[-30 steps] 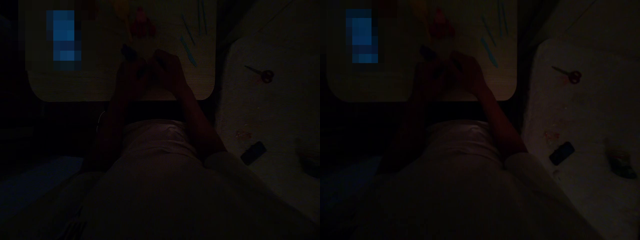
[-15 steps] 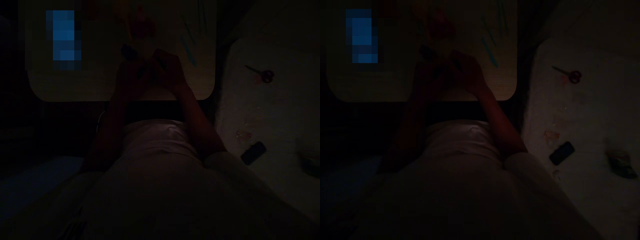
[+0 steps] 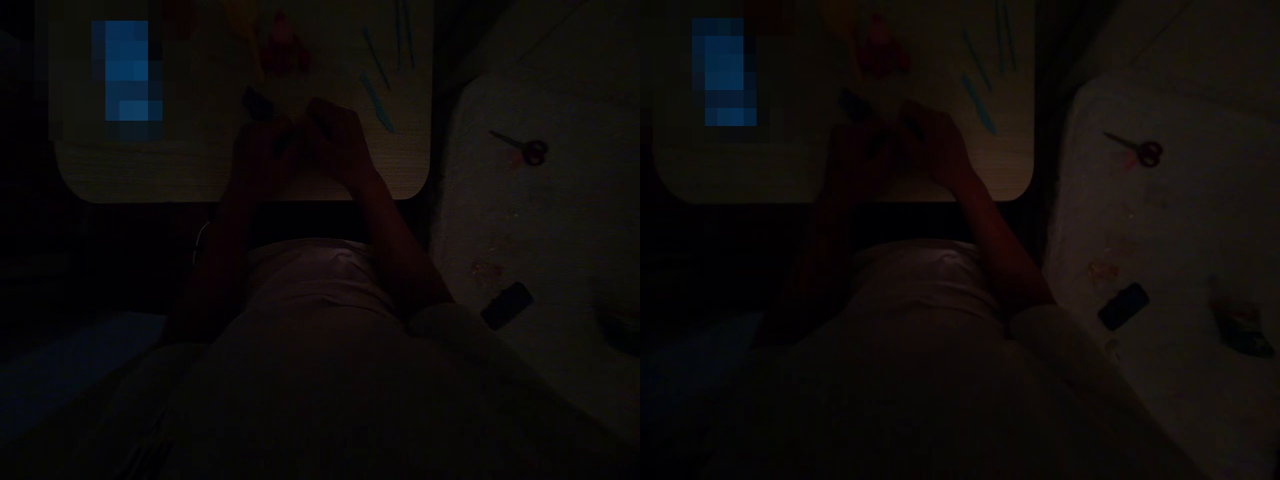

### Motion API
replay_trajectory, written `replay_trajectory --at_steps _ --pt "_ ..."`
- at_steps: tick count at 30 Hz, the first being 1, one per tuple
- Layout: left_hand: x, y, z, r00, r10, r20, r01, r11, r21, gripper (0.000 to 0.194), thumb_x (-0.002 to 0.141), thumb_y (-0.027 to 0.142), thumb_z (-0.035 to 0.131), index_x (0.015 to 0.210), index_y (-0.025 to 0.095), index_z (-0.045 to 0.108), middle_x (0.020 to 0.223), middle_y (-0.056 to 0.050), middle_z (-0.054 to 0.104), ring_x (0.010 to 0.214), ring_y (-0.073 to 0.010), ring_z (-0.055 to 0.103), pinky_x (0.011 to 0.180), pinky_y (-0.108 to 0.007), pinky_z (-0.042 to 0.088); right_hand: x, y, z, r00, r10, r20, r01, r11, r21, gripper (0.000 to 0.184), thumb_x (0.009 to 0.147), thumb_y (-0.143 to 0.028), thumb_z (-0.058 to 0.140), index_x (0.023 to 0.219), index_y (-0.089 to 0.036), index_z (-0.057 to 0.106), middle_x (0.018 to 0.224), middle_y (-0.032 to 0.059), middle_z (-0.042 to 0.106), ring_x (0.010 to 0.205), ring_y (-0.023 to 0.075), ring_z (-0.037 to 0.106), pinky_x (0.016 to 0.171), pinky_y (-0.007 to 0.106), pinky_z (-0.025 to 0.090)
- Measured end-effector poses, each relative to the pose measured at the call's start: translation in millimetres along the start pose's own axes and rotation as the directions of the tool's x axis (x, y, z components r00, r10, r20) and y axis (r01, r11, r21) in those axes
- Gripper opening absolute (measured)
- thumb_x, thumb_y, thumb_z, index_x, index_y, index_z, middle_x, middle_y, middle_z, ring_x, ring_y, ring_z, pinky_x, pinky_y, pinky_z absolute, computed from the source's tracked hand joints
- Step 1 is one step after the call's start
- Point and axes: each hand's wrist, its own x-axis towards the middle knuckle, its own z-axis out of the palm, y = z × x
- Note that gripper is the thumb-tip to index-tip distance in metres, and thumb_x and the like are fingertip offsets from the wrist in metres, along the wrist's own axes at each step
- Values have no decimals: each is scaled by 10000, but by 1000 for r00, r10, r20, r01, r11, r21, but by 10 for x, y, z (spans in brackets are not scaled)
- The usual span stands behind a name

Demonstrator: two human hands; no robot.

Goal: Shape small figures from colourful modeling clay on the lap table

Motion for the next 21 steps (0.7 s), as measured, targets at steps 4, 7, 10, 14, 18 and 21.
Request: replay_trajectory --at_steps 4,7,10,14,18,21 --pt "4 11 6 996 -16 -88 26 993 114 350 1005 644 521 1095 376 726 949 -21 760 943 -323 704 810 -528 530 0 -23 1 1000 22 6 -22 1000 -3 495 962 -825 387 809 -378 532 964 33 727 927 279 621 908 429 461" --pt "5 51 -1 997 -39 -60 45 993 110 347 1014 629 507 1109 372 719 995 -25 765 986 -332 705 839 -534 518 -7 -23 0 1000 9 -17 -9 1000 -6 501 995 -787 342 812 -355 520 966 69 717 916 281 630 909 433 457" --pt "8 98 -14 993 -112 -27 114 985 126 347 1021 618 502 1105 357 714 1059 -34 765 1037 -344 695 885 -553 497 -17 -9 3 1000 -25 -7 25 1000 -1 437 1013 -734 393 839 -362 542 964 49 713 916 275 629 890 425 462" --pt "20 109 -15 992 -120 -42 124 986 113 336 990 633 546 1040 350 720 1024 -34 766 974 -343 697 843 -555 503 -25 -8 11 999 -32 -37 31 999 -14 515 1040 -760 296 826 -342 509 918 50 696 894 274 629 858 432 461" --pt "26 70 -4 994 -97 -42 100 990 95 373 990 661 523 1074 359 724 1040 -34 770 1031 -363 688 891 -583 486 -20 -17 6 1000 3 -2 -3 1000 -13 492 1010 -785 368 834 -360 543 975 36 724 926 272 616 896 429 470" --pt "21 60 -4 995 -91 -41 95 989 109 375 998 661 510 1067 361 723 1041 -26 769 1023 -352 691 884 -579 494 -11 -22 6 1000 21 1 -21 1000 7 471 969 -809 407 827 -389 563 985 36 729 938 290 624 909 436 472"
